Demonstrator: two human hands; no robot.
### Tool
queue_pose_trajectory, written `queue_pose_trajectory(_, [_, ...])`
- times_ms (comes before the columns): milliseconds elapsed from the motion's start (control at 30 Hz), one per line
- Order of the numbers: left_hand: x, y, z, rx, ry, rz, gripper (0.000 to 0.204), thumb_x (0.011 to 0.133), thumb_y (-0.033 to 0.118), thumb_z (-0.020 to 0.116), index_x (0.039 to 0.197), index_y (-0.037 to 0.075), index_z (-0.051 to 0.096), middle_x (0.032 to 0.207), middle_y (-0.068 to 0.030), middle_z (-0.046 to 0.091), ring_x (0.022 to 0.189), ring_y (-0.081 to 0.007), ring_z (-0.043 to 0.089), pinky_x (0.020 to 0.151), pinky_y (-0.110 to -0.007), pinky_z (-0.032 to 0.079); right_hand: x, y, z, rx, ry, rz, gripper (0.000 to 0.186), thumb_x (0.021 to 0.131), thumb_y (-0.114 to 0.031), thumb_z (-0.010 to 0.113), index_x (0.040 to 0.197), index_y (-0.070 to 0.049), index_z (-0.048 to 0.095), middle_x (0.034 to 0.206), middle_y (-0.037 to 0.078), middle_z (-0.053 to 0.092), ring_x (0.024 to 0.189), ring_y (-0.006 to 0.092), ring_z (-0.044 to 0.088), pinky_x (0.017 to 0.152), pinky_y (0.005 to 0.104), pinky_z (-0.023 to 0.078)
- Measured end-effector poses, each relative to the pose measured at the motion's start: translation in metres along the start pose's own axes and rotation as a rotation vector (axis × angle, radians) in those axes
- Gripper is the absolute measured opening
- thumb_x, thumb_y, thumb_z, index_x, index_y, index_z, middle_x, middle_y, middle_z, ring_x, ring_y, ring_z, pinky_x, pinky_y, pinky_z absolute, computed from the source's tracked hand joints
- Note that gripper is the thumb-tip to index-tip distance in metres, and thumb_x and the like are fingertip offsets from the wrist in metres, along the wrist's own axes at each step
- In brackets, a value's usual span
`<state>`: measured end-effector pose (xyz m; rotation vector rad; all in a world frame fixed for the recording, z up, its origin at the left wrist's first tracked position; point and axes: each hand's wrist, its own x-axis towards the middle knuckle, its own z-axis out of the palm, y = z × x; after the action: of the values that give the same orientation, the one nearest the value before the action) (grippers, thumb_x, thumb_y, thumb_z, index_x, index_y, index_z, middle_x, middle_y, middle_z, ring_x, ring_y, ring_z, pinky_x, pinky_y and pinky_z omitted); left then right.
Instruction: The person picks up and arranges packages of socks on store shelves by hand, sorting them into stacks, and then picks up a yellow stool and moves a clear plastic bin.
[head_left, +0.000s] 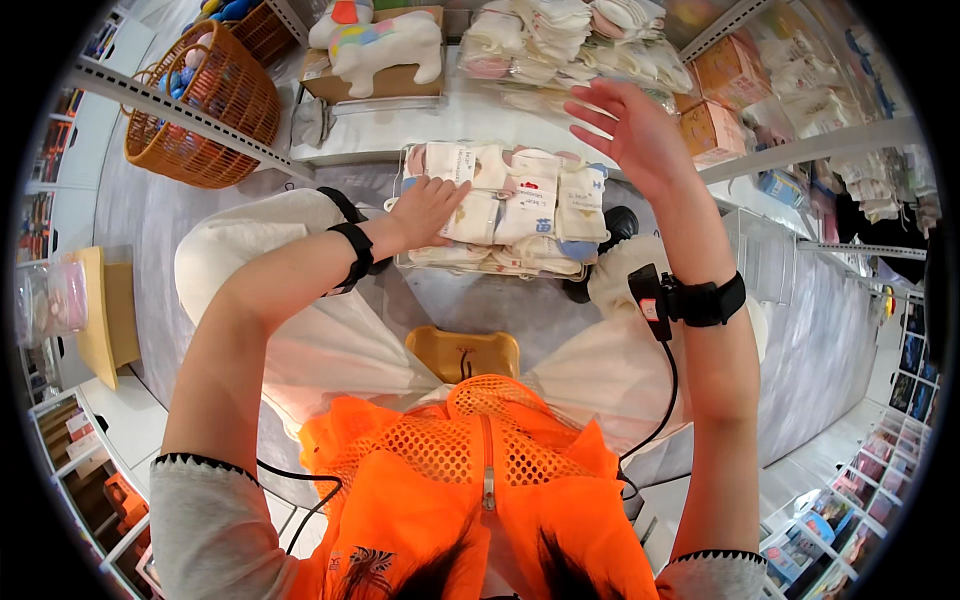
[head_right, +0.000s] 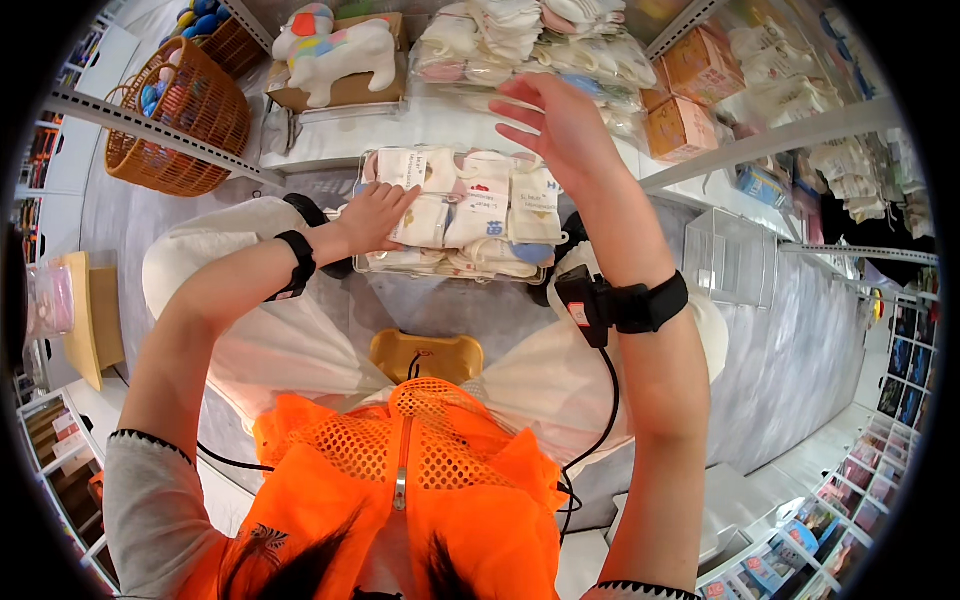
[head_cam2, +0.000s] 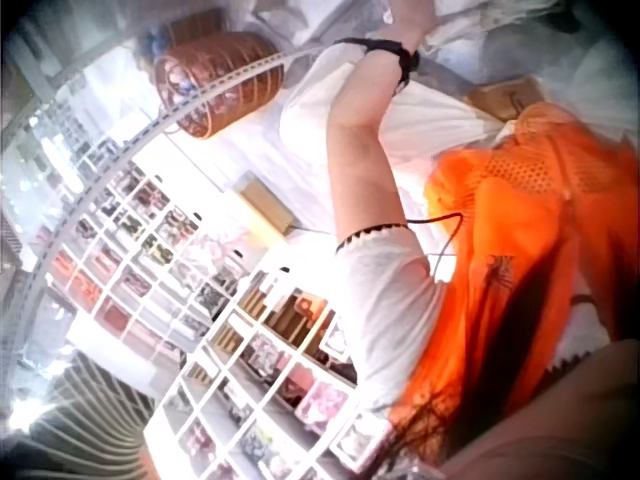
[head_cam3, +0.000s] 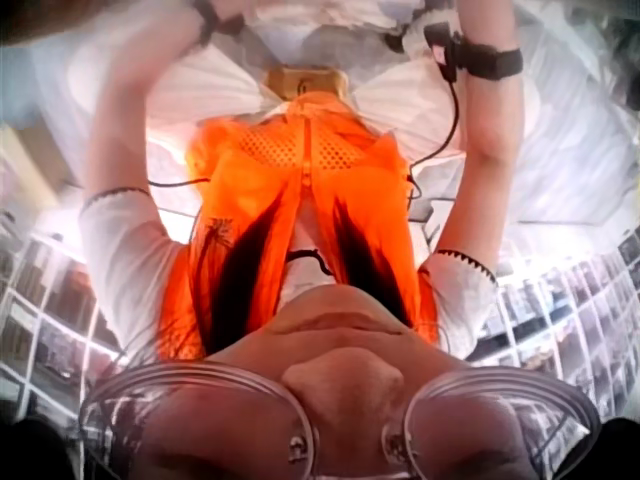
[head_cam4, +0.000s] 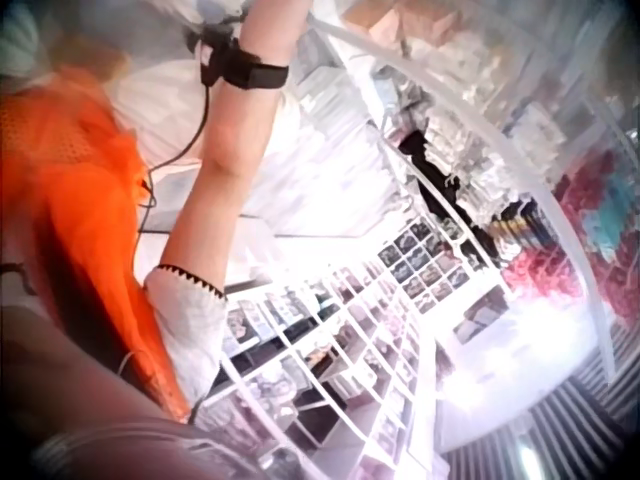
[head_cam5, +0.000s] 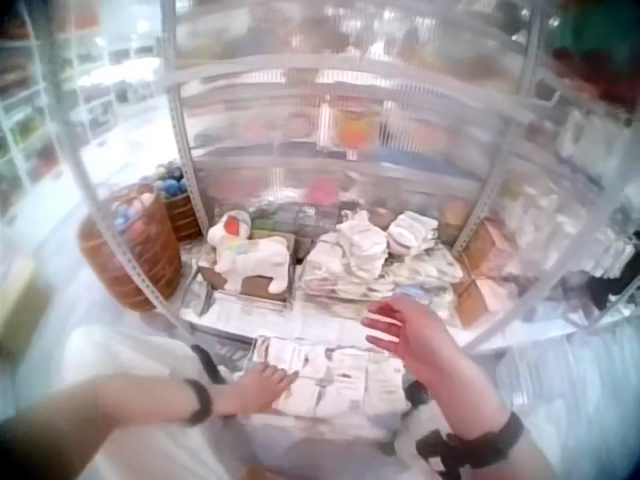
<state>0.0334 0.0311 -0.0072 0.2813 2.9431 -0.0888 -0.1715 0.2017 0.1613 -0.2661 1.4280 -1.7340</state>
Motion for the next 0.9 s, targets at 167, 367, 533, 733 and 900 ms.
queue_pose_trajectory(167, [0.006, 0.004, -0.002, -0.018, -0.003, -0.009, 0.093, 0.063, 0.047, 0.069, 0.128, -0.005, 0.028, 0.100, -0.0112, 0.046, 0.093, -0.0238, 0.046, 0.084, -0.033, 0.036, -0.005, -0.002, -0.003, -0.031, 0.025, 0.016, 0.028, 0.088, -0.021, 0.047, 0.107, 0.000, 0.048, 0.110, 0.013, 0.053, 0.103, 0.0255, 0.054, 0.086, 0.0353, 0.045])
queue_pose_trajectory(367, [0.010, 0.007, -0.002, -0.164, 0.116, 0.034, 0.094, 0.061, 0.043, 0.071, 0.129, -0.006, 0.028, 0.104, -0.0120, 0.042, 0.095, -0.0236, 0.043, 0.084, -0.033, 0.036, -0.007, -0.008, -0.001, -0.043, 0.010, -0.020, 0.030, 0.089, -0.021, 0.044, 0.109, 0.000, 0.049, 0.110, 0.013, 0.053, 0.101, 0.0246, 0.054, 0.085, 0.0342, 0.045])
queue_pose_trajectory(533, [-0.003, 0.005, 0.018, -0.019, 0.095, -0.002, 0.097, 0.059, 0.044, 0.071, 0.131, -0.005, 0.026, 0.107, -0.0113, 0.042, 0.097, -0.0239, 0.043, 0.087, -0.034, 0.035, -0.004, -0.009, 0.008, -0.026, -0.014, -0.024, 0.030, 0.089, -0.022, 0.043, 0.109, 0.000, 0.050, 0.109, 0.013, 0.054, 0.100, 0.0238, 0.054, 0.085, 0.0334, 0.045])
queue_pose_trajectory(733, [0.009, 0.011, -0.001, -0.039, 0.123, 0.125, 0.094, 0.063, 0.046, 0.068, 0.133, -0.001, 0.026, 0.130, -0.0127, 0.033, 0.120, -0.0288, 0.031, 0.100, -0.039, 0.025, -0.001, 0.000, 0.002, -0.064, -0.009, -0.017, 0.028, 0.089, -0.021, 0.043, 0.107, -0.001, 0.052, 0.108, 0.011, 0.055, 0.098, 0.0222, 0.056, 0.083, 0.0319, 0.045])
queue_pose_trajectory(900, [0.026, 0.020, 0.019, -0.202, 0.198, 0.120, 0.083, 0.074, 0.046, 0.057, 0.133, -0.002, 0.024, 0.142, -0.0154, 0.018, 0.133, -0.0320, 0.012, 0.107, -0.044, 0.013, 0.040, 0.104, -0.052, -0.746, 0.084, -0.164, 0.029, 0.088, -0.027, 0.047, 0.107, -0.005, 0.052, 0.113, 0.009, 0.054, 0.098, 0.0229, 0.055, 0.083, 0.0327, 0.044])
